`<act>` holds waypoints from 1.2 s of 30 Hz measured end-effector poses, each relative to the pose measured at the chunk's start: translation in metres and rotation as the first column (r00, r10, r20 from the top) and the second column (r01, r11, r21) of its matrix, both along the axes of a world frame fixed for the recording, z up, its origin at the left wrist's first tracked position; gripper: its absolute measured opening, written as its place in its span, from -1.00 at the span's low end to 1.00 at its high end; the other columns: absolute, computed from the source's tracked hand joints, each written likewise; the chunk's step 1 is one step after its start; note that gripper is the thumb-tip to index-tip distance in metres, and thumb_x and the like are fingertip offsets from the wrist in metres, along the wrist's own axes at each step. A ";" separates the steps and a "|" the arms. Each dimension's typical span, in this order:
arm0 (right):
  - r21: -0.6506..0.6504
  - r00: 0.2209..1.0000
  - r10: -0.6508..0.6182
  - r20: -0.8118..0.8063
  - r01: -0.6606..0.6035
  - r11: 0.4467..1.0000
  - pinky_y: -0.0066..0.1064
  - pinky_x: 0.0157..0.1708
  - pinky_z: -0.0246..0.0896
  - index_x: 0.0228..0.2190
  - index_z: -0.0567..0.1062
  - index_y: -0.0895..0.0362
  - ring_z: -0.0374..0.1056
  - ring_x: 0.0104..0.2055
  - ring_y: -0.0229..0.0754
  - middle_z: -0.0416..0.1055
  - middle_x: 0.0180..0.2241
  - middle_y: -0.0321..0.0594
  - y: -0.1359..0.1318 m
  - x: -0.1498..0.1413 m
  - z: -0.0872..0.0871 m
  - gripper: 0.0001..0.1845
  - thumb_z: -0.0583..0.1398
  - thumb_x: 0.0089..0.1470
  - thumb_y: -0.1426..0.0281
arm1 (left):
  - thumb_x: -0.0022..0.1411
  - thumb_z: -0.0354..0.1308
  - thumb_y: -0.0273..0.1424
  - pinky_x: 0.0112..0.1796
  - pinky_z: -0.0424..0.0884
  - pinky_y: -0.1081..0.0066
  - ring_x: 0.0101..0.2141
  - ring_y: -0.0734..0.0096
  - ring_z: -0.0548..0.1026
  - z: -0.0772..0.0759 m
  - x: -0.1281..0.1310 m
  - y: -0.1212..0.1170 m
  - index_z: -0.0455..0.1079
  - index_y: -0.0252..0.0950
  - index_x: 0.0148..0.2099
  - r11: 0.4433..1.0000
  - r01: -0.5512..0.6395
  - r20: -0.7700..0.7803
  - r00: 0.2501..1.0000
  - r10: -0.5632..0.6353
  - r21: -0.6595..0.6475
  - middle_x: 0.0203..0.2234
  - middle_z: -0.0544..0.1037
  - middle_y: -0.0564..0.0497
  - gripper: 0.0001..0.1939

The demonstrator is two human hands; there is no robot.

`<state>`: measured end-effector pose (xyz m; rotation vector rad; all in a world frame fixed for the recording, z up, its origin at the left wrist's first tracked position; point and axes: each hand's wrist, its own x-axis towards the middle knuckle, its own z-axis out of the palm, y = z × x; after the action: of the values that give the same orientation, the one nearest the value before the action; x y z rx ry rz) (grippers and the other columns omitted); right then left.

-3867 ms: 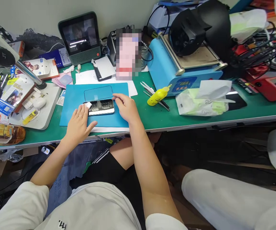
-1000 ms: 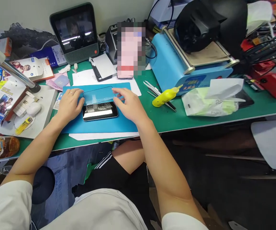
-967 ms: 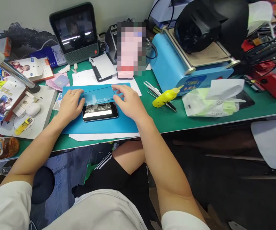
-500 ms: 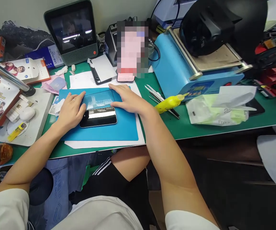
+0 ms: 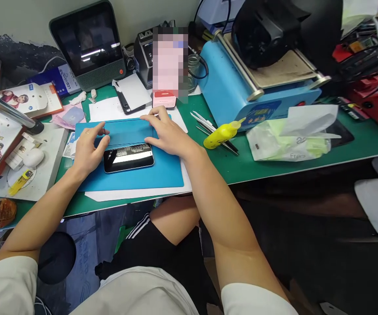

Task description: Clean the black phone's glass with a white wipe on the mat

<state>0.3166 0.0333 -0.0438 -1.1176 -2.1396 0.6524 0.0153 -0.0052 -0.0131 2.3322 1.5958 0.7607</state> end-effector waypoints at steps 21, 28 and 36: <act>0.218 0.965 -0.188 -0.182 0.226 0.949 0.24 0.11 0.41 -0.31 0.57 -0.12 0.53 -0.03 0.17 0.63 -0.18 -0.14 -0.053 -0.015 0.020 -0.75 0.16 0.35 0.10 | 0.48 -0.18 0.23 0.08 0.46 0.00 -0.06 0.06 0.53 0.011 -0.001 -0.013 0.55 -0.16 -0.13 0.971 0.171 0.136 0.971 -0.194 0.164 -0.14 0.57 -0.16 -0.32; 0.301 0.991 -0.098 -0.088 0.121 0.946 0.18 0.04 0.49 -0.32 0.57 -0.14 0.56 -0.02 0.10 0.66 -0.12 -0.16 -0.063 -0.015 0.004 -0.69 0.09 0.43 0.16 | 0.40 -0.07 0.29 0.13 0.43 0.03 0.08 -0.01 0.53 0.013 -0.008 -0.012 0.38 -0.24 0.29 0.930 0.365 0.004 0.931 -0.365 -0.044 0.15 0.57 -0.22 -0.21; 0.238 0.995 -0.090 -0.054 0.100 0.966 0.28 0.28 0.31 -0.11 0.58 -0.10 0.43 0.24 0.25 0.56 0.17 -0.06 -0.070 -0.004 0.002 -0.59 0.30 0.22 -0.11 | 0.47 0.05 0.09 0.10 0.45 -0.04 0.04 -0.03 0.54 0.011 -0.009 -0.012 0.49 -0.27 0.32 0.923 0.386 -0.085 0.919 -0.384 0.006 0.15 0.59 -0.25 -0.34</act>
<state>0.3121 -0.0363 -0.0422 -1.0554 -2.0506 0.3579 0.0058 -0.0169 -0.0025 2.6070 1.0991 0.5986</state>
